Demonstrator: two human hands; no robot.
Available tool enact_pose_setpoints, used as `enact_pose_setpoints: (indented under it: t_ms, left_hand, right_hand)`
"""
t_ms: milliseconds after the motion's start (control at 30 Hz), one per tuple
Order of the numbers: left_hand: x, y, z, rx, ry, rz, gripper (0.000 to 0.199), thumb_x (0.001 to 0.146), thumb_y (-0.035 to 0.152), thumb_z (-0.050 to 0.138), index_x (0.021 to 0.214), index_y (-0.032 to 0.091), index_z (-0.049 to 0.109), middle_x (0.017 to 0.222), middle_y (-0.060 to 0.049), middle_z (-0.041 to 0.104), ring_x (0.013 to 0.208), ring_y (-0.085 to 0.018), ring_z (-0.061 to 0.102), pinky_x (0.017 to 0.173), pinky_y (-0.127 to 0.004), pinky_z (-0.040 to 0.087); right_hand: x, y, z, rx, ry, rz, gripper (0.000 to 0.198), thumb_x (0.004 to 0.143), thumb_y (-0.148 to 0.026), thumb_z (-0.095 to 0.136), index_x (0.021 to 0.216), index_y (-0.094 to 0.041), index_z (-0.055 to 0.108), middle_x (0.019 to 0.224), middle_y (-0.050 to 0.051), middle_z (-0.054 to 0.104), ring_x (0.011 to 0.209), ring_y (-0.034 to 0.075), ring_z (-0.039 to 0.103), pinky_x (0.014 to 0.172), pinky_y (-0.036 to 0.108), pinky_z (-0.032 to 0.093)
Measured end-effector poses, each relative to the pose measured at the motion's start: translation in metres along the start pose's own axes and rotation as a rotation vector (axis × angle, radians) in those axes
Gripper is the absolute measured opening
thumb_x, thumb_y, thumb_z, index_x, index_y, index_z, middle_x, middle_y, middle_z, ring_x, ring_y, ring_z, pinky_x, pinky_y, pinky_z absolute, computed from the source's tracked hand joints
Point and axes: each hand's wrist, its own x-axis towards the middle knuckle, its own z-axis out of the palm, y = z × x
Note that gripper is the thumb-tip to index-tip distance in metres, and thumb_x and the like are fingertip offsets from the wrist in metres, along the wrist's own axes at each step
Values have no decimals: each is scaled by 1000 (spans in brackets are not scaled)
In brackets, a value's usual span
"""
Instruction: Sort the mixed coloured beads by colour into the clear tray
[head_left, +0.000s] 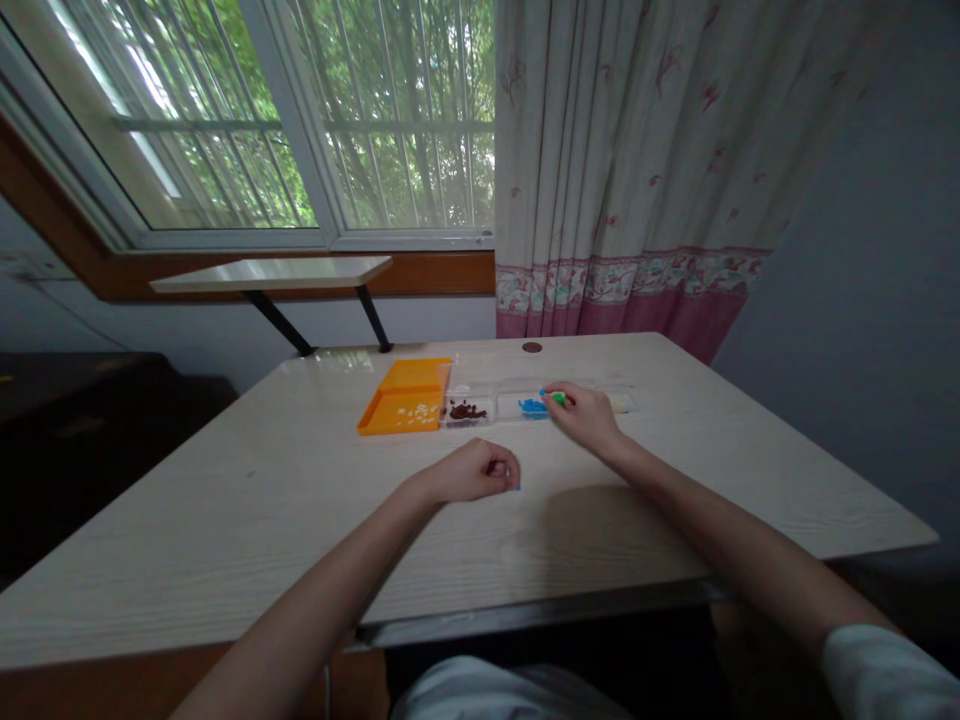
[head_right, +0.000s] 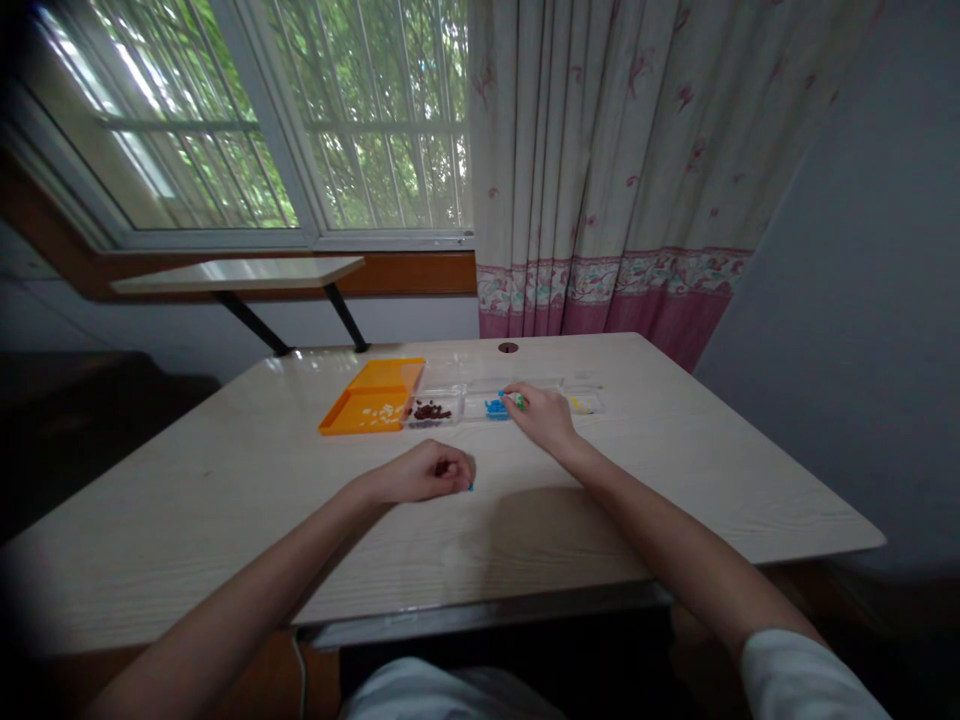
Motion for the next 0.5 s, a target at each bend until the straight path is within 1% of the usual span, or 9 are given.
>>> enact_pose_setpoints:
  t_ms: [67, 133, 233, 300, 367, 400, 500]
  left_hand:
    - [3, 0, 1, -146, 42, 1, 23, 74, 33, 55, 76, 10, 60, 60, 0, 51, 53, -7, 38, 49, -17, 30]
    - [6, 0, 2, -286, 148, 6, 27, 73, 37, 56, 75, 10, 59, 62, 0, 52, 54, -6, 39, 49, -17, 30]
    - [11, 1, 2, -466, 346, -36, 32, 70, 42, 60, 73, 10, 56, 55, 3, 47, 46, -4, 34, 43, -17, 23]
    - [14, 2, 1, -571, 433, -92, 35, 68, 45, 62, 73, 10, 56, 48, 6, 41, 40, -2, 27, 39, -17, 17]
    - [15, 3, 0, -644, 481, -123, 37, 65, 45, 65, 74, 10, 56, 44, 8, 36, 37, -2, 24, 38, -18, 14]
    - [15, 3, 0, -666, 498, -123, 38, 63, 46, 66, 73, 10, 57, 43, 8, 36, 37, -2, 24, 38, -18, 13]
    - [16, 3, 0, -682, 515, -119, 40, 61, 47, 67, 71, 9, 59, 43, 7, 38, 38, -2, 26, 38, -19, 14]
  right_hand:
    - [3, 2, 2, -40, -10, 27, 27, 78, -39, 50, 96, -24, 65, 54, -2, 57, 48, 11, 50, 49, 21, 31]
    - [2, 1, 2, -35, -27, 16, 30, 79, -39, 50, 101, -24, 63, 54, -2, 58, 48, 12, 49, 49, 22, 31]
    - [-5, -8, -2, 64, -76, -89, 27, 81, -36, 47, 99, -23, 64, 58, -1, 60, 49, 10, 50, 51, 21, 33]
    - [-12, -18, -5, 131, -106, -177, 25, 82, -35, 47, 94, -23, 65, 58, -1, 60, 50, 10, 50, 54, 20, 34]
    - [-18, -28, -6, 181, -120, -232, 25, 82, -35, 48, 92, -22, 66, 54, -1, 58, 48, 9, 48, 54, 20, 34]
    - [-21, -33, -6, 204, -126, -238, 25, 82, -35, 48, 92, -22, 66, 52, -2, 57, 47, 9, 47, 53, 20, 34]
    - [-25, -41, -3, 273, -157, -212, 25, 81, -35, 49, 93, -21, 65, 47, -3, 53, 43, 8, 43, 48, 19, 32]
